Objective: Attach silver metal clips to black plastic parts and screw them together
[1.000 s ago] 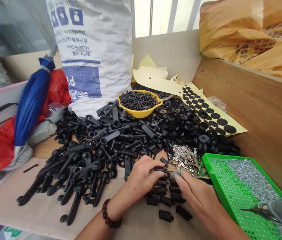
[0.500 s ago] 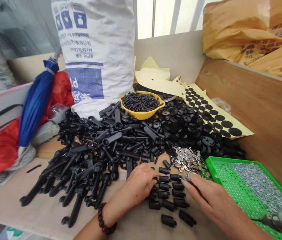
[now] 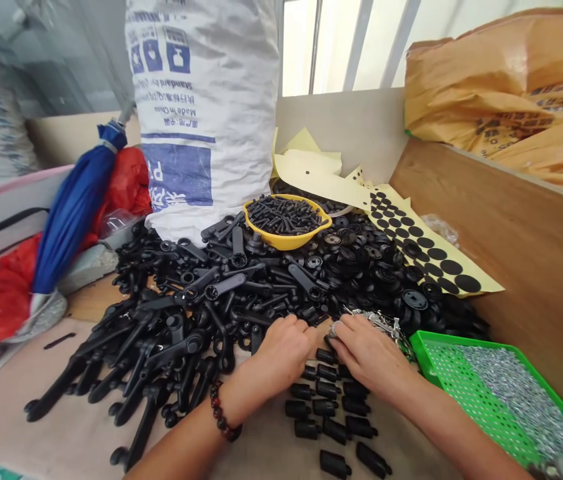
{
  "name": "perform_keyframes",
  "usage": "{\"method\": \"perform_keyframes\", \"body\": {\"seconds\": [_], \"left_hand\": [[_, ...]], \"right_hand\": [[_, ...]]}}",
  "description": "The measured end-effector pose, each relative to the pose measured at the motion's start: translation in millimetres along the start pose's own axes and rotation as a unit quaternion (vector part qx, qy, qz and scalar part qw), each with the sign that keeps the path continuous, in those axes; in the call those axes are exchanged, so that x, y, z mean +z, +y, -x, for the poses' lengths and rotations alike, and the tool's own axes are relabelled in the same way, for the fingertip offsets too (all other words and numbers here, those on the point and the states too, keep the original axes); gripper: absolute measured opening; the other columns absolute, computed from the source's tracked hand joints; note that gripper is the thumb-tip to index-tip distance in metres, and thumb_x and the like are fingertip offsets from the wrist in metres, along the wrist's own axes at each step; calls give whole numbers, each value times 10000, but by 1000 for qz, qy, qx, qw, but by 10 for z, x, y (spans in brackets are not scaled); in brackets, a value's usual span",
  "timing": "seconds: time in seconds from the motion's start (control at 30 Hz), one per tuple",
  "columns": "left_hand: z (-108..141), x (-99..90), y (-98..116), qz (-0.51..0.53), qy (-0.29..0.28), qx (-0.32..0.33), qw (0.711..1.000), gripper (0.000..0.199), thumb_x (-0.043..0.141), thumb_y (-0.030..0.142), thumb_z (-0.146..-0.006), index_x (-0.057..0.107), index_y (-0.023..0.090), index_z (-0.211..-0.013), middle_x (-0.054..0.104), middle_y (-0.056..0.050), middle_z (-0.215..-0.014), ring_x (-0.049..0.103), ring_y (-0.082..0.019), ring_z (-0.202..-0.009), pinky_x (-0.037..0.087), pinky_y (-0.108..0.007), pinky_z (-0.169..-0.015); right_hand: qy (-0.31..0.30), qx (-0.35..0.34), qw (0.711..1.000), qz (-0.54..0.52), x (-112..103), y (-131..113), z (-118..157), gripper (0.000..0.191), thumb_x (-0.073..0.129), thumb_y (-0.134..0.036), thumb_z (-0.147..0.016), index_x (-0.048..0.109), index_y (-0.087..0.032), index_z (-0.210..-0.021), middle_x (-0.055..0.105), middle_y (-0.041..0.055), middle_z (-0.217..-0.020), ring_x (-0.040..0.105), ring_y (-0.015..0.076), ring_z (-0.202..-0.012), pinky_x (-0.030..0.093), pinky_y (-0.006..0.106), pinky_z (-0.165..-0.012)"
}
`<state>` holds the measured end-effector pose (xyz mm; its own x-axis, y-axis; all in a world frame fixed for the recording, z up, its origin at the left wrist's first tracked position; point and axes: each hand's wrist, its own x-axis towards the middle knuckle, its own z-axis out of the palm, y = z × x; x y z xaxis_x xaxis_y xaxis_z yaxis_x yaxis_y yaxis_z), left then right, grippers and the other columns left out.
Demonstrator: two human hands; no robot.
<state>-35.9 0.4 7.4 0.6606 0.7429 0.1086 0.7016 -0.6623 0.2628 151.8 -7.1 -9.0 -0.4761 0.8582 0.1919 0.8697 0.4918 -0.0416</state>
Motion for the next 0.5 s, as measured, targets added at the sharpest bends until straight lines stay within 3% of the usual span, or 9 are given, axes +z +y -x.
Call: {"method": "perform_keyframes", "body": {"seconds": [0.13,0.3,0.5], "left_hand": [[51,-129,-46,162,85,-92,979,332,496,70,-772,641,180,-1050,631,-30,-856,556,-168,-772,457,-271,-730],[192,-145,-67,335,168,-197,906,250,524,115,-736,709,148,-900,590,-12,-729,518,-128,-634,413,-227,-588],[251,-1,-51,443,207,-246,837,231,557,167,-710,713,135,-877,567,-5,-694,474,-115,-602,382,-217,-556]], "right_hand": [[-49,-10,999,12,-80,-151,-214,166,493,-168,-883,624,-177,-782,642,70,-833,544,238,-844,359,339,-685],[-100,-5,995,19,-112,-291,-362,138,528,-143,-853,653,-164,-799,684,93,-835,546,267,-903,339,399,-742],[-133,-11,991,27,-93,-339,-447,186,499,-70,-815,656,-158,-865,684,97,-903,525,265,-960,285,470,-863]]}}
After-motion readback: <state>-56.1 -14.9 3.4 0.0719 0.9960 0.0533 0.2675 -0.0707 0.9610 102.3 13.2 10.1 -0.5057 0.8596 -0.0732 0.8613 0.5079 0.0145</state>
